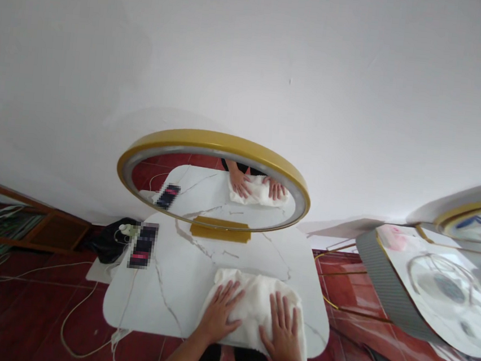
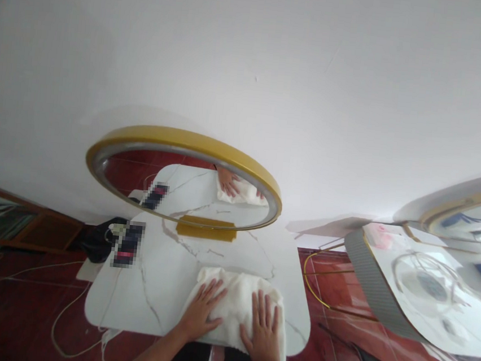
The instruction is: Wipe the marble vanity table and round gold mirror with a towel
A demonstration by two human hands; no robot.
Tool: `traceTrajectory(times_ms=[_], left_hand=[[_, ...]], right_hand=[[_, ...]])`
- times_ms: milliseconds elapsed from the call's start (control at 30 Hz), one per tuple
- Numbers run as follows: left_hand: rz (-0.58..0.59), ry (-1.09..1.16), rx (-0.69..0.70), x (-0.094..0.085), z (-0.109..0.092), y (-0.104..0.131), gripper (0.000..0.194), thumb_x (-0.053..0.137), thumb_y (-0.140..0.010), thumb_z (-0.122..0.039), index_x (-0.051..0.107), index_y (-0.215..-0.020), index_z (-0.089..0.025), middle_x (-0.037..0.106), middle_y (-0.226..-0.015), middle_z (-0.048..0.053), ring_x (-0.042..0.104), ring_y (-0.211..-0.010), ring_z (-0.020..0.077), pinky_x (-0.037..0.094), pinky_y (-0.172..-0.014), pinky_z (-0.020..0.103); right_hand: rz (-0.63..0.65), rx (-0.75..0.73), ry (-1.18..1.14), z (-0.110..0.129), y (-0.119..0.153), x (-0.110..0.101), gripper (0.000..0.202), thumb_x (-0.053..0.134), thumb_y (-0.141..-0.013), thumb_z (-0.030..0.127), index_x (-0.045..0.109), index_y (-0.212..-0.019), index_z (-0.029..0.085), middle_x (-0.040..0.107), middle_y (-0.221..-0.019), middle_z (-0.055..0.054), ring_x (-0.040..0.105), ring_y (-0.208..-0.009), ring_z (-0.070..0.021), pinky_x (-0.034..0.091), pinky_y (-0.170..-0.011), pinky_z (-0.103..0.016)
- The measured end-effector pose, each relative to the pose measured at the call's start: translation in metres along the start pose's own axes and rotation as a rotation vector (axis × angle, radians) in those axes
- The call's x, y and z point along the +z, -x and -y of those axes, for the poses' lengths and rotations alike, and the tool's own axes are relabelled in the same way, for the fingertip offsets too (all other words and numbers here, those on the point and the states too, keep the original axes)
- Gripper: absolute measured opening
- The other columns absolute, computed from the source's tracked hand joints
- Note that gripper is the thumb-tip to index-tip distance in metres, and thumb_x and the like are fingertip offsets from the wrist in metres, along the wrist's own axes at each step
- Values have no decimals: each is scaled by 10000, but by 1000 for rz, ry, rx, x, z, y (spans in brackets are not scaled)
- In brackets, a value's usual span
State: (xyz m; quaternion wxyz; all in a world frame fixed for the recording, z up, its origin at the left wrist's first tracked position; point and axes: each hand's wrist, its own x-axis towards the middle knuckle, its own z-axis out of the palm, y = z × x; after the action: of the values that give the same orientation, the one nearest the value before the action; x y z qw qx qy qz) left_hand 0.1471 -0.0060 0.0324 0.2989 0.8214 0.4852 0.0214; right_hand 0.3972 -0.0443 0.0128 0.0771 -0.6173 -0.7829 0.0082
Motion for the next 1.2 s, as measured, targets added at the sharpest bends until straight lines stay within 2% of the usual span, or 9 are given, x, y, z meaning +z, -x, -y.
traceTrajectory(times_ms=[233,367,500,800,933,1067,1200], left_hand=[[-86,-91,-98,-17,56,68,736,463,-856,-557,69,-1452,-378,132,-1539,-40,177,-1401,279,162,-1129,465],[-113,-127,-107,-24,80,83,719,437,-864,-565,79,-1454,-363,163,-1534,-28,204,-1392,285,176,-1122,466],[-156,-154,-95,-28,95,73,739,459,-853,-567,90,-1456,-353,168,-1535,-19,217,-1389,281,181,-1122,459],[-203,-142,-125,-50,114,18,708,460,-875,-509,107,-1463,-330,152,-1542,-10,169,-1404,267,169,-1124,466],[-223,-132,-134,-53,119,3,697,468,-882,-475,125,-1465,-309,151,-1541,7,155,-1407,275,168,-1123,467],[-235,-118,-145,-50,118,2,699,475,-883,-447,114,-1465,-309,135,-1543,3,132,-1411,273,162,-1124,481],[-200,-84,-115,-46,111,19,738,505,-864,-445,94,-1465,-323,100,-1547,-15,119,-1413,276,141,-1132,496]], right_hand=[[69,-181,-25,70,-21,5,870,430,-785,584,89,-1475,178,200,-1510,-97,132,-1382,-378,90,-1077,-622],[65,-170,-19,98,-33,9,869,408,-787,595,80,-1475,178,192,-1512,-98,130,-1385,-372,85,-1081,-617],[42,-142,-10,107,-48,15,864,411,-795,577,62,-1476,177,180,-1515,-96,115,-1389,-364,79,-1084,-611],[8,-46,27,114,-108,21,821,391,-841,513,9,-1474,155,111,-1527,-98,76,-1401,-328,76,-1094,-579],[11,-26,44,114,-126,22,804,384,-854,501,12,-1473,148,99,-1529,-101,80,-1402,-317,81,-1099,-566],[22,-38,46,112,-123,21,787,382,-861,495,24,-1473,154,96,-1531,-88,71,-1405,-306,84,-1105,-552],[44,-90,30,107,-96,17,751,377,-868,473,57,-1473,163,122,-1528,-82,86,-1404,-306,84,-1106,-554]])
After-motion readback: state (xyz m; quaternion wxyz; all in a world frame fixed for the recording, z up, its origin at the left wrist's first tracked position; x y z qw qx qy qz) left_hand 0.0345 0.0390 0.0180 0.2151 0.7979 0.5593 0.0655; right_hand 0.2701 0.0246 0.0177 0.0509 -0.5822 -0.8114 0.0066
